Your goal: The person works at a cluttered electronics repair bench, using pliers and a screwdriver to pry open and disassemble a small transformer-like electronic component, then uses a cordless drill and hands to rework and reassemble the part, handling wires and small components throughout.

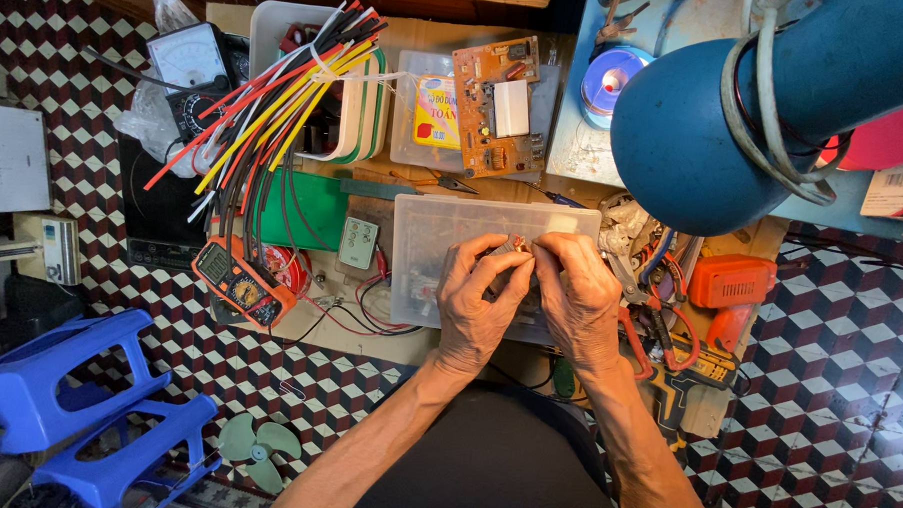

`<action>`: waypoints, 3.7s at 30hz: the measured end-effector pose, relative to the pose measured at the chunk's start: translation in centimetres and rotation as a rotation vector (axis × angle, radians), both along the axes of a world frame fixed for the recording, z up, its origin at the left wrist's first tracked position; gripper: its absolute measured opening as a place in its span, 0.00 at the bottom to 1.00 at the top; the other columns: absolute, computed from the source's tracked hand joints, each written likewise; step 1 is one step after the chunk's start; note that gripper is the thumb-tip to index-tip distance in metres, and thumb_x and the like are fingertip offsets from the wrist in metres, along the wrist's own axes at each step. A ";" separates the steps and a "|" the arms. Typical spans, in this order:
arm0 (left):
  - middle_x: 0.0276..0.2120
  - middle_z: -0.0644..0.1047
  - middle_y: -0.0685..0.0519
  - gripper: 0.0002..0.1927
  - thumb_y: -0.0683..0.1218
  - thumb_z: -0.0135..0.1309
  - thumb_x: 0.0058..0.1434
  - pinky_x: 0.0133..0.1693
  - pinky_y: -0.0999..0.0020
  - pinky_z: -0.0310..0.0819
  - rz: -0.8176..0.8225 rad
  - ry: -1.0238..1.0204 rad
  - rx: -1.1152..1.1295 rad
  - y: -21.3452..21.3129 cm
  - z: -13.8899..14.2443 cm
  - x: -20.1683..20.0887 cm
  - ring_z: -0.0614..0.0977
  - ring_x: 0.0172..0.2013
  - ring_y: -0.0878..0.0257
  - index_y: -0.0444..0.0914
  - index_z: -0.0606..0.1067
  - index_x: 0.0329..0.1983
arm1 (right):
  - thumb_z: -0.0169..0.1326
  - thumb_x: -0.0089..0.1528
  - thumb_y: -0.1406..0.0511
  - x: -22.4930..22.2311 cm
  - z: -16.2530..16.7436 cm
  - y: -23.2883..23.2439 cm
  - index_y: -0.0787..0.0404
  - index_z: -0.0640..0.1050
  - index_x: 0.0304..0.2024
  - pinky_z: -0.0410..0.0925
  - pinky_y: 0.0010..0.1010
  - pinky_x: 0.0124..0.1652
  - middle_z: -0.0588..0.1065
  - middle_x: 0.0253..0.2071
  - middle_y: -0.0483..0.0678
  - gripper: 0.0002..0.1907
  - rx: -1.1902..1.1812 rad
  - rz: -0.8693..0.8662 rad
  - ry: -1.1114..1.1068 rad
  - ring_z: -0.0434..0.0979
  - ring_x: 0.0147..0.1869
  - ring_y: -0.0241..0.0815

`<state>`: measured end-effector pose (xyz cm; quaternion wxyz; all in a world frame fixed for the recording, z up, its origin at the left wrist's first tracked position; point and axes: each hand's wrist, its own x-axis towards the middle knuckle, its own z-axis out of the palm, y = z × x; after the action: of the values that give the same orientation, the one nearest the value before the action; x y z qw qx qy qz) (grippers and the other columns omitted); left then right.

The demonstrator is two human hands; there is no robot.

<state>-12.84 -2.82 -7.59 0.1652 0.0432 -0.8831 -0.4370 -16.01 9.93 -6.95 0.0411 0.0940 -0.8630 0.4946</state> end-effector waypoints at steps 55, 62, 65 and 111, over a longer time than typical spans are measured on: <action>0.48 0.77 0.52 0.10 0.41 0.68 0.59 0.46 0.65 0.78 -0.016 0.003 0.002 -0.3 -0.2 0.2 0.79 0.46 0.57 0.40 0.80 0.43 | 0.58 0.65 0.73 0.5 -0.2 0.0 0.65 0.77 0.45 0.70 0.30 0.38 0.76 0.41 0.50 0.07 -0.066 -0.018 -0.098 0.77 0.38 0.41; 0.48 0.77 0.52 0.10 0.42 0.67 0.60 0.46 0.65 0.79 -0.010 -0.003 0.008 -0.3 -0.2 0.3 0.80 0.46 0.58 0.40 0.80 0.43 | 0.58 0.65 0.73 0.6 -0.2 -0.1 0.65 0.77 0.45 0.70 0.29 0.38 0.76 0.41 0.50 0.06 -0.069 -0.026 -0.124 0.78 0.38 0.40; 0.48 0.77 0.52 0.10 0.42 0.67 0.60 0.46 0.65 0.78 -0.017 0.004 0.002 -0.3 -0.2 0.3 0.79 0.46 0.58 0.40 0.80 0.43 | 0.58 0.65 0.73 0.6 -0.2 0.0 0.65 0.77 0.45 0.70 0.29 0.38 0.76 0.41 0.50 0.06 -0.058 -0.021 -0.111 0.77 0.38 0.40; 0.49 0.77 0.50 0.09 0.42 0.66 0.60 0.44 0.66 0.79 -0.008 -0.057 0.081 -0.4 0.5 -0.4 0.81 0.45 0.57 0.39 0.80 0.43 | 0.58 0.65 0.70 0.4 1.0 0.5 0.66 0.78 0.51 0.70 0.27 0.43 0.76 0.43 0.49 0.12 -0.112 -0.043 -0.218 0.77 0.43 0.37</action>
<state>-13.23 -3.22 -7.13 0.1364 0.0587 -0.8692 -0.4717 -15.57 10.43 -5.91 -0.0372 0.0188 -0.8351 0.5485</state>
